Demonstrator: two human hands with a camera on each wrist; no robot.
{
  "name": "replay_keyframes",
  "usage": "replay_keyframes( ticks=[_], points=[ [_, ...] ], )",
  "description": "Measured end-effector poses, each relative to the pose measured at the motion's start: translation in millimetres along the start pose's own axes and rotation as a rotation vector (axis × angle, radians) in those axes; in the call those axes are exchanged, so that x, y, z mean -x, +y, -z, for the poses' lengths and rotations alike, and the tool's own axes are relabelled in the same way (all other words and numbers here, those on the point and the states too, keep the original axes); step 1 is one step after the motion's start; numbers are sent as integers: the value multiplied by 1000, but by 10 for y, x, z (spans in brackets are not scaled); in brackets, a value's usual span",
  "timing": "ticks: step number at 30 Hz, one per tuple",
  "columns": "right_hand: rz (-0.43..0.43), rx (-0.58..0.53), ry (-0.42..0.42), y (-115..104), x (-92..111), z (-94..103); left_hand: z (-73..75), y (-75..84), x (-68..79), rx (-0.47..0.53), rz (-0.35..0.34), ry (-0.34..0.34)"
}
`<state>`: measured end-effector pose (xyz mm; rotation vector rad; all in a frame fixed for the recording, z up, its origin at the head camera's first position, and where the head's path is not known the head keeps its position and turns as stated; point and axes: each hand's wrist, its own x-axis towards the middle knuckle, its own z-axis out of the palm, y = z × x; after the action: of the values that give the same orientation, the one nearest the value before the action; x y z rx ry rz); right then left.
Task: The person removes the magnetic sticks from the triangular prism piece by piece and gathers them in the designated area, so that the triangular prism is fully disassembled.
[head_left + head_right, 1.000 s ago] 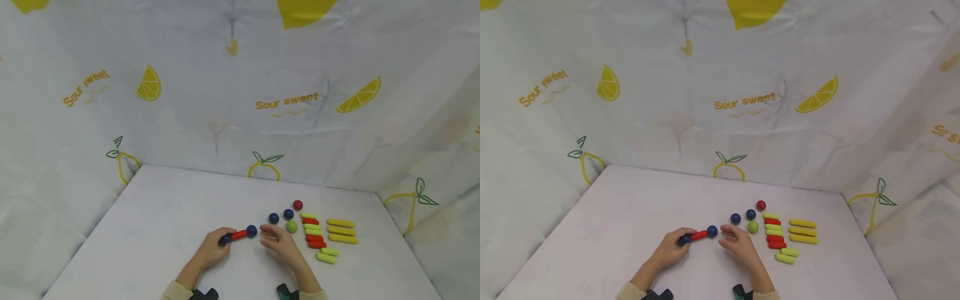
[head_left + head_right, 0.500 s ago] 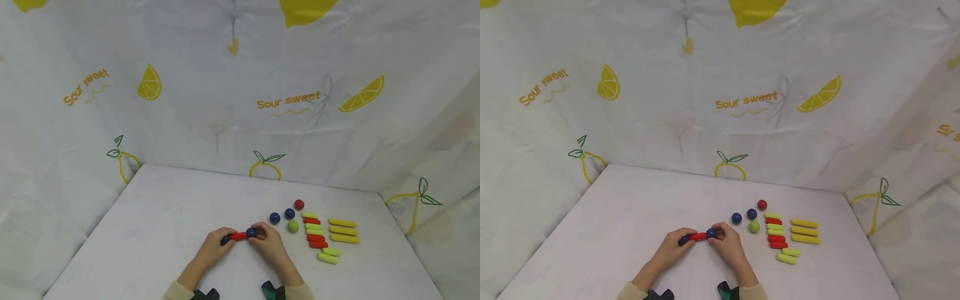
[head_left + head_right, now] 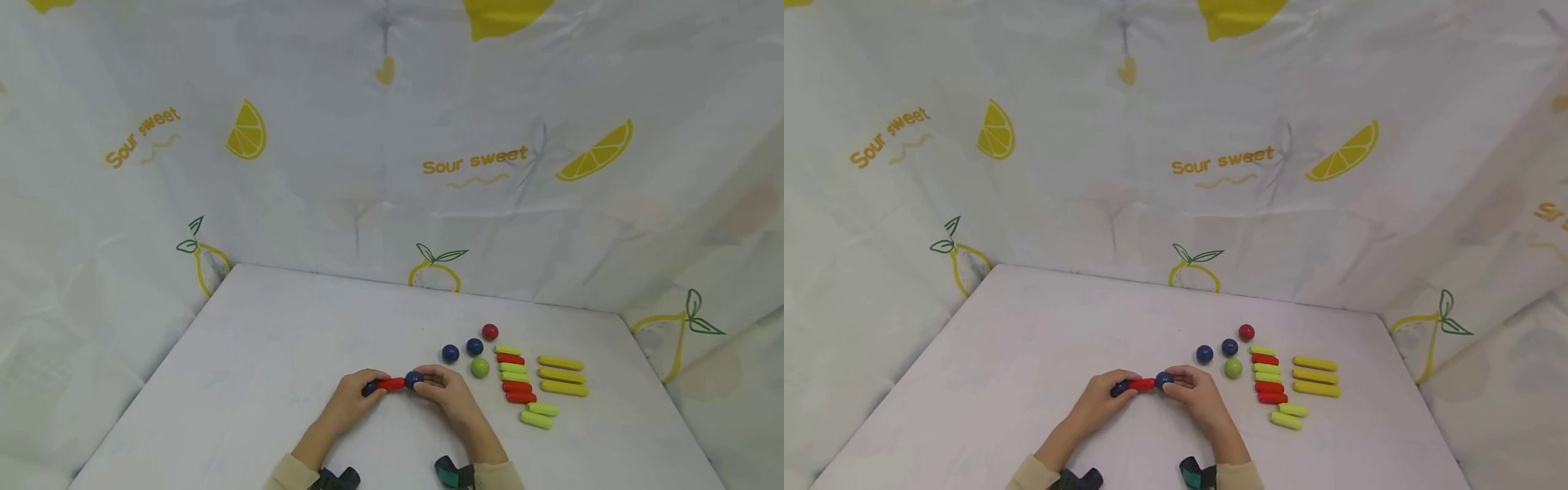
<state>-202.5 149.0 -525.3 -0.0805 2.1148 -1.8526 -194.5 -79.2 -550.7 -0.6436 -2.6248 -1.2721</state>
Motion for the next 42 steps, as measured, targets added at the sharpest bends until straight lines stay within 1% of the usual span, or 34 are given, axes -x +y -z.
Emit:
replay_keyframes(
  ticks=[2, 4, 8, 10, 15, 17, 20, 23, 24, 25, 26, 28, 32, 34, 35, 38, 40, 42],
  points=[
    [-28, -68, -14, 5, -4, 19, 2, 14, -12, 2, -1, -3],
    [-40, -99, -19, 17, -12, 33, 4, 27, -21, 2, 6, -11],
    [-47, -120, -17, 28, -24, 54, -4, 35, -36, 0, 3, -15],
    [-35, -79, -2, 15, -16, 55, -17, 25, -44, -1, -10, -12],
    [38, 140, 69, -32, 13, 48, -51, 5, -62, -5, -37, -7],
    [54, 166, 74, -45, 24, 54, -52, 14, -70, -5, -39, -10],
    [45, 83, 39, -53, 37, 74, -49, 30, -86, 4, -43, -16],
    [19, -72, -1, -47, 47, 110, -44, 38, -98, 7, -47, -19],
    [8, -128, 2, -44, 51, 124, -44, 37, -99, 2, -47, -18],
    [-2, -159, 13, -40, 58, 141, -41, 38, -97, 2, -46, -18],
    [-8, -158, 37, -32, 65, 156, -40, 35, -92, -2, -45, -15],
    [-10, -104, 111, -17, 81, 184, -35, 27, -75, -6, -35, -10],
    [-16, 233, 288, 9, 109, 217, -32, -12, -30, -14, -26, 7],
    [-16, 333, 358, 10, 117, 228, -37, -37, -13, -26, -39, 19],
    [-10, 375, 386, 7, 122, 233, -38, -46, -7, -29, -48, 26],
    [4, 438, 438, -3, 127, 244, -39, -63, 8, -51, -91, 43],
    [18, 485, 453, -6, 125, 247, -27, -56, 14, -61, -104, 40],
    [26, 528, 461, -13, 123, 245, -1, -45, 16, -57, -94, 22]
  ],
)
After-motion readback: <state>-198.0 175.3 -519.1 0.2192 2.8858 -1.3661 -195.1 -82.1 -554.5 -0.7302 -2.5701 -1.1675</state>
